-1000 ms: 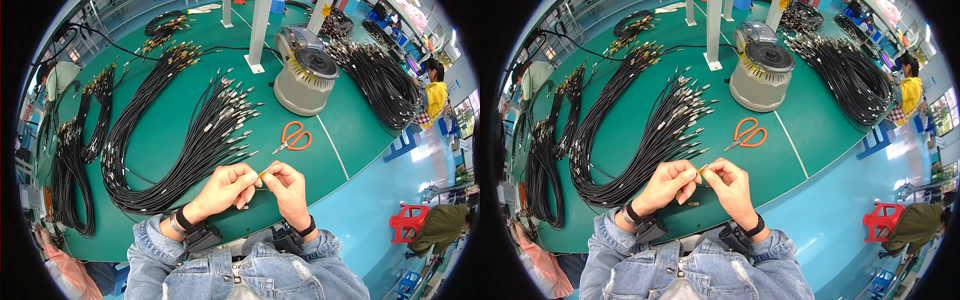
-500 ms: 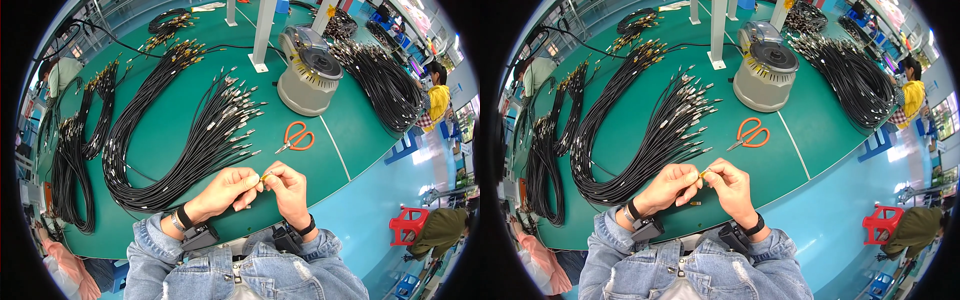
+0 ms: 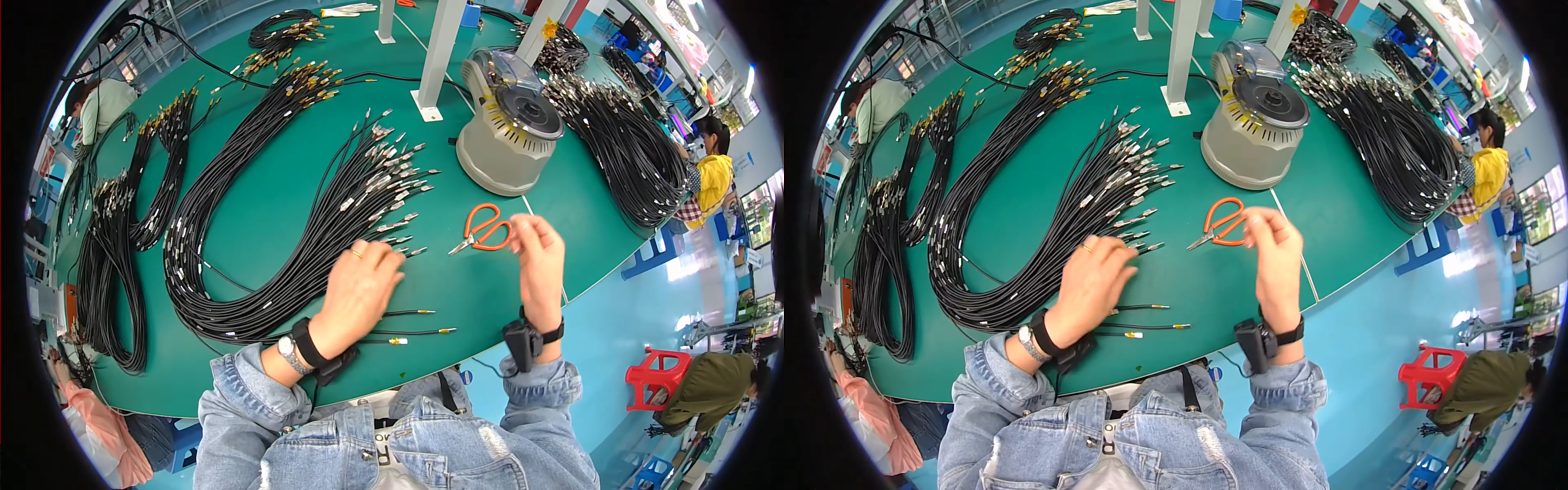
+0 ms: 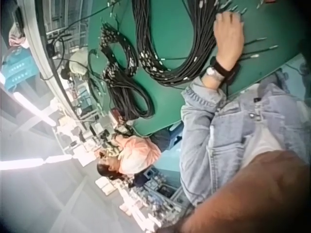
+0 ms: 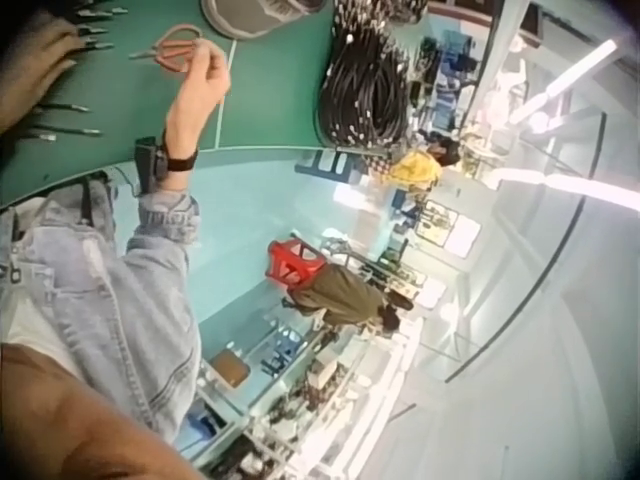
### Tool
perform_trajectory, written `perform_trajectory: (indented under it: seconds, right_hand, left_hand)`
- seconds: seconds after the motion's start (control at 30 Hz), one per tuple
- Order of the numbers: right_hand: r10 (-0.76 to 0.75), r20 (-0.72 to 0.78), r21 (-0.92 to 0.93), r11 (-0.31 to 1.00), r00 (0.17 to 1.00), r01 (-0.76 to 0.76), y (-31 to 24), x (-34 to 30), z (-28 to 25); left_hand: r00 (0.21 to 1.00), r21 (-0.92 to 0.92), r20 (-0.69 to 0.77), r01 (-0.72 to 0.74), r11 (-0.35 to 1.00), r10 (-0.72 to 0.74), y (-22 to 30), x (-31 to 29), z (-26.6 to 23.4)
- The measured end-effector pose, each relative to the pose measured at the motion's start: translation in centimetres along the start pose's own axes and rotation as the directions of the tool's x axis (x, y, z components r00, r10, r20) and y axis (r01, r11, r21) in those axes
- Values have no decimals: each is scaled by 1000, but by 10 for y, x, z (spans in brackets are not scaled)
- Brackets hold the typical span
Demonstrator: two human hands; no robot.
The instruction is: The person gathers a bundle of cables, picks up a single cable, and applies a piece of yellow tape to the connector by hand before setting it back down. They then repeat the process with another cable.
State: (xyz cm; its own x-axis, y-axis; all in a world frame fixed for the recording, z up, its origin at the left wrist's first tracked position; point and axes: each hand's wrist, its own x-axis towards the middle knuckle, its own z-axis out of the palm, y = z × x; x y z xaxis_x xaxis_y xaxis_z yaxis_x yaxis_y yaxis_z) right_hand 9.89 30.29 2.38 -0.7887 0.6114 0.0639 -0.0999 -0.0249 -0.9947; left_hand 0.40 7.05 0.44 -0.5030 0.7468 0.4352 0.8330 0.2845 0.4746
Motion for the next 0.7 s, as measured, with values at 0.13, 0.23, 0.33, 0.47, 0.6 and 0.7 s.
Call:
perform_trajectory:
  seconds: [0.13, 0.23, 0.33, 0.47, 0.6, 0.7]
  right_hand:
    - [-50, -85, 128, 990, 995, 61, -14, 46, -7]
    - [-48, -109, 158, 985, 993, 65, -21, 73, -1]
    - [-19, -105, 143, 989, 994, 34, -25, 88, 3]
    - [12, -99, 181, 984, 995, 6, -28, 97, 15]
    - [-3, -80, 156, 988, 997, 16, -23, 102, 20]
    - [22, -30, 349, 937, 999, -10, -21, 104, 17]
  left_hand:
    - [998, 278, 52, 13, 961, -29, -13, 5, 0]
    - [995, 328, 99, -13, 945, -21, -17, 5, 1]
    - [997, 301, 12, -81, 950, 81, -14, 5, -1]
    - [993, 270, -31, -100, 958, 113, -14, 5, 0]
    - [989, 157, -129, -53, 986, 73, -12, 7, 0]
    - [990, 60, -136, -14, 998, 22, -5, 9, -4]
